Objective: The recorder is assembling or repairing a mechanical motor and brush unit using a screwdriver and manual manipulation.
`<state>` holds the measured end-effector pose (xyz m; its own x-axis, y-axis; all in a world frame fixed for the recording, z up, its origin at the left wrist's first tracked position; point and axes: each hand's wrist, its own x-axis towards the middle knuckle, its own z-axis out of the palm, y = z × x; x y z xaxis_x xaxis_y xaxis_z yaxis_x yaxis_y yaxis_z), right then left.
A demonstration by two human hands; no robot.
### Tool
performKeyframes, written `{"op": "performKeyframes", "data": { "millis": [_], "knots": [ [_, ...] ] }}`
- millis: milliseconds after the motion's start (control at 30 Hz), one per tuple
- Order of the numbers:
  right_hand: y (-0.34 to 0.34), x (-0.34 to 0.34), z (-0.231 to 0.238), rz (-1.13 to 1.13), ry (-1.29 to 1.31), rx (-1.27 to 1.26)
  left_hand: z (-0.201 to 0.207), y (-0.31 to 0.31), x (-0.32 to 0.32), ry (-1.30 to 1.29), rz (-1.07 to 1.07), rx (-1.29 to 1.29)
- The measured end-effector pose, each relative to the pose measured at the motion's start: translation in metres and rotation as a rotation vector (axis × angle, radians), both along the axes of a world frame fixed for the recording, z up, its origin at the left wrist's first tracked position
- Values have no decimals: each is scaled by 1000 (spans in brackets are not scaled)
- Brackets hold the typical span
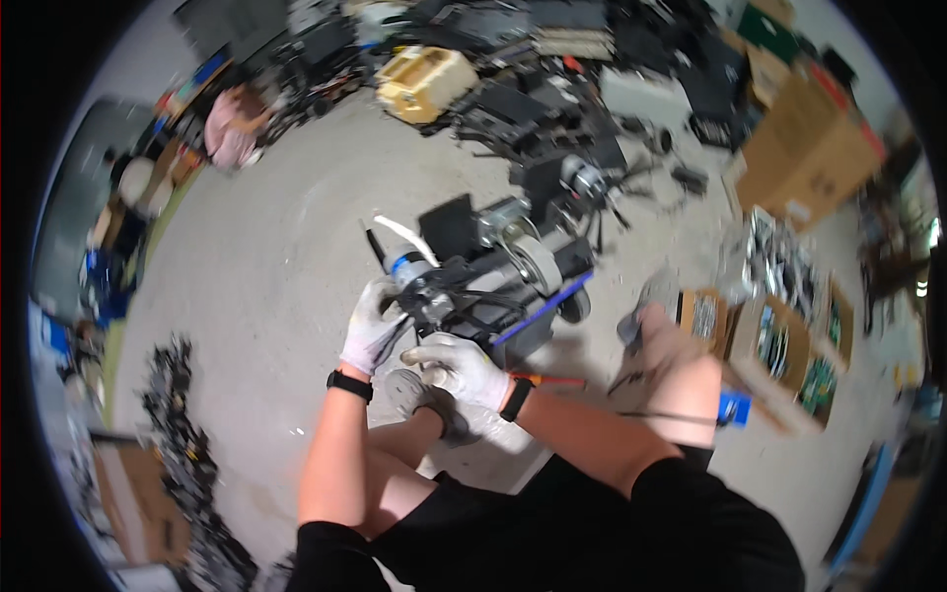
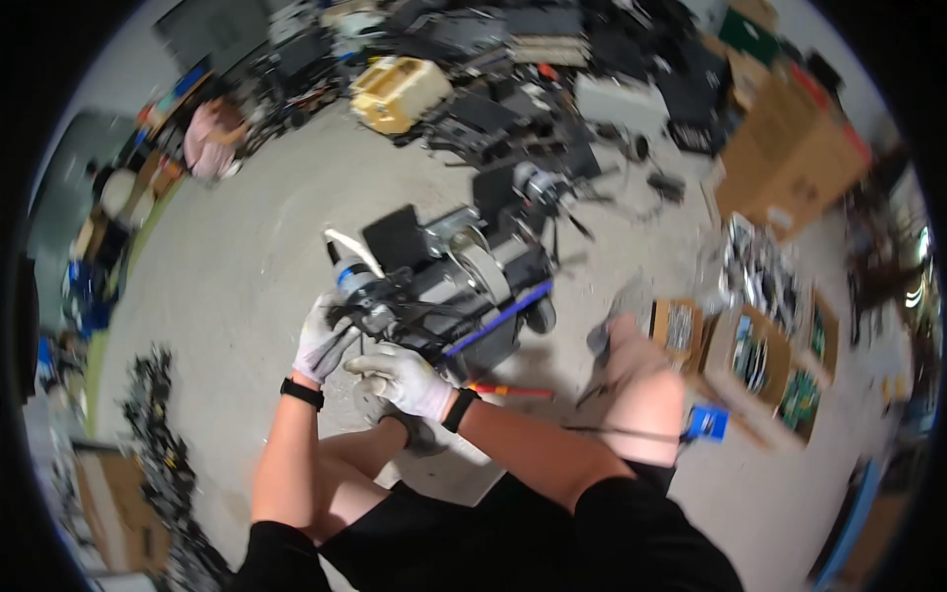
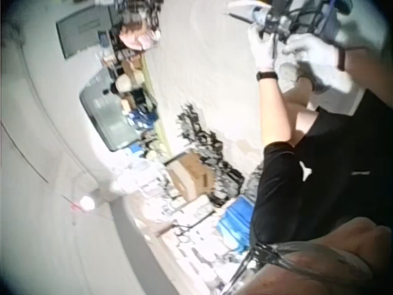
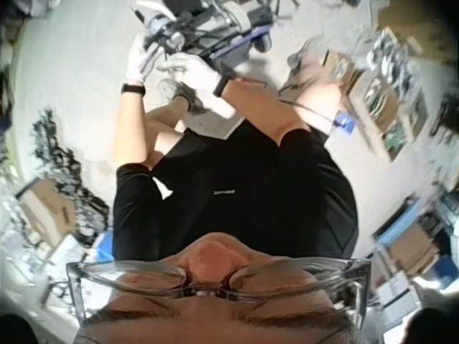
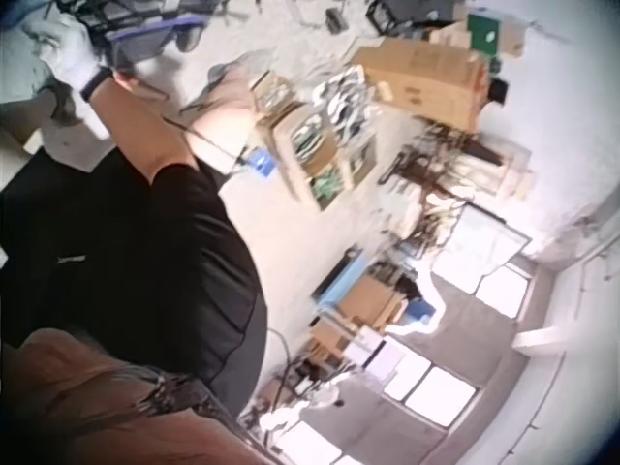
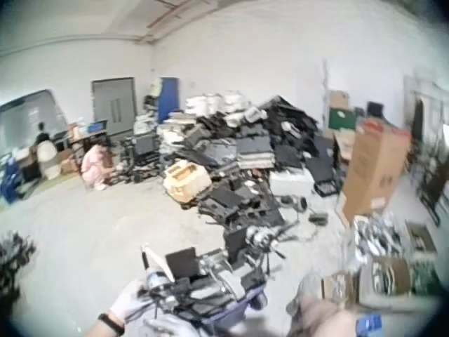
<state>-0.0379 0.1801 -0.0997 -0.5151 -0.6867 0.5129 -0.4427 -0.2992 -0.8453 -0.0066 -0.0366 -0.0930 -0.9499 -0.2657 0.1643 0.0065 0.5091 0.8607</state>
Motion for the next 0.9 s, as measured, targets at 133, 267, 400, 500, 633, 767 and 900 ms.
{"op": "performKeyframes", "data": {
  "millis": [133,267,400,500,633,767,900],
  "knots": [
    [-11,18,6,-154,-154,-236,-1,-10,0,-69,-27,213],
    [-15,8,-7,-405,-104,-186,4,-18,-9,-159,75,226],
    [2,-13,1,-166,537,219,-2,-23,-9,-212,143,128],
    [11,-18,0,-224,252,118,6,-14,-4,-244,154,176],
    [21,-22,-5,-341,87,-14,12,2,-3,-129,115,182],
    [8,-25,-22,-438,388,-2,14,7,-10,-127,109,135],
    [7,-14,-25,-407,344,64,19,26,-14,-55,109,78]
  ]
}}
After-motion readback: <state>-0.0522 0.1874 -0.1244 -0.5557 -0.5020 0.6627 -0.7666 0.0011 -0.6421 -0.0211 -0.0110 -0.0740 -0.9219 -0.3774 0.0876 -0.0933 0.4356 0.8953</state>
